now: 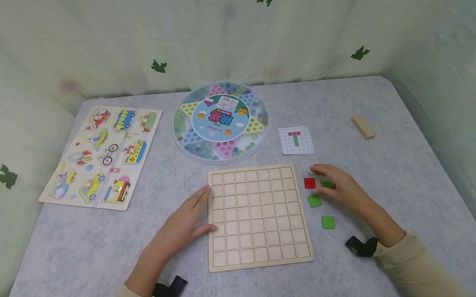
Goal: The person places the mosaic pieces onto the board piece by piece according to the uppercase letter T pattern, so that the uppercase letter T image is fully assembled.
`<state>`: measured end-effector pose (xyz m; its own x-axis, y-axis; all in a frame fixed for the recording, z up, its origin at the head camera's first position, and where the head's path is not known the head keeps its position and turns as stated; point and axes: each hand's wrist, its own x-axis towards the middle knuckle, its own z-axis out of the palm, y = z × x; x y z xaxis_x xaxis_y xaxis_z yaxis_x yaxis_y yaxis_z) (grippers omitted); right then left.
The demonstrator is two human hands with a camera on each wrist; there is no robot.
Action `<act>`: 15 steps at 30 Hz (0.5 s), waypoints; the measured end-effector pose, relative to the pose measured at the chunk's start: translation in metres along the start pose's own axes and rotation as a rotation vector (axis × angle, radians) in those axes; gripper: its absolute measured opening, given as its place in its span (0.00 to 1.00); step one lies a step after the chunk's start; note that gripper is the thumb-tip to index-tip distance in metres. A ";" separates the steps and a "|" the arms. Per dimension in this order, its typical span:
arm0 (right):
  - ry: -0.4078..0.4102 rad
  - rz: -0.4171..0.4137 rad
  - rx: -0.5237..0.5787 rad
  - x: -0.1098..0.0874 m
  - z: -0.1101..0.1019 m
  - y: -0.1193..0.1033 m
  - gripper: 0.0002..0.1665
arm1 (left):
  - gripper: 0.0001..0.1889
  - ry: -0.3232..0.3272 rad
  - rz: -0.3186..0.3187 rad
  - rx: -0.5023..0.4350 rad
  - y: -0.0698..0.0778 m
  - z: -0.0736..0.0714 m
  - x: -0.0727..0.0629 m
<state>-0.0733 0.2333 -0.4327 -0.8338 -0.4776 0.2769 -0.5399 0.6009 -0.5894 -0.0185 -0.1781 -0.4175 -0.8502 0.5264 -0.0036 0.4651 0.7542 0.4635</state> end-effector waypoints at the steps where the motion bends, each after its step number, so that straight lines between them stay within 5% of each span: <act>1: -0.012 0.017 0.006 0.000 0.001 0.000 0.34 | 0.47 -0.005 -0.011 -0.014 -0.001 0.002 0.000; 8: -0.111 0.202 0.021 0.000 0.005 -0.002 0.27 | 0.45 -0.012 -0.059 -0.113 -0.005 0.012 -0.001; 15: -0.091 0.182 0.001 0.002 0.007 -0.001 0.20 | 0.43 0.009 -0.081 -0.173 -0.006 0.016 -0.003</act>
<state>-0.0737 0.2268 -0.4366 -0.9039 -0.4170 0.0957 -0.3809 0.6824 -0.6239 -0.0153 -0.1780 -0.4345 -0.8857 0.4627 -0.0392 0.3466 0.7148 0.6073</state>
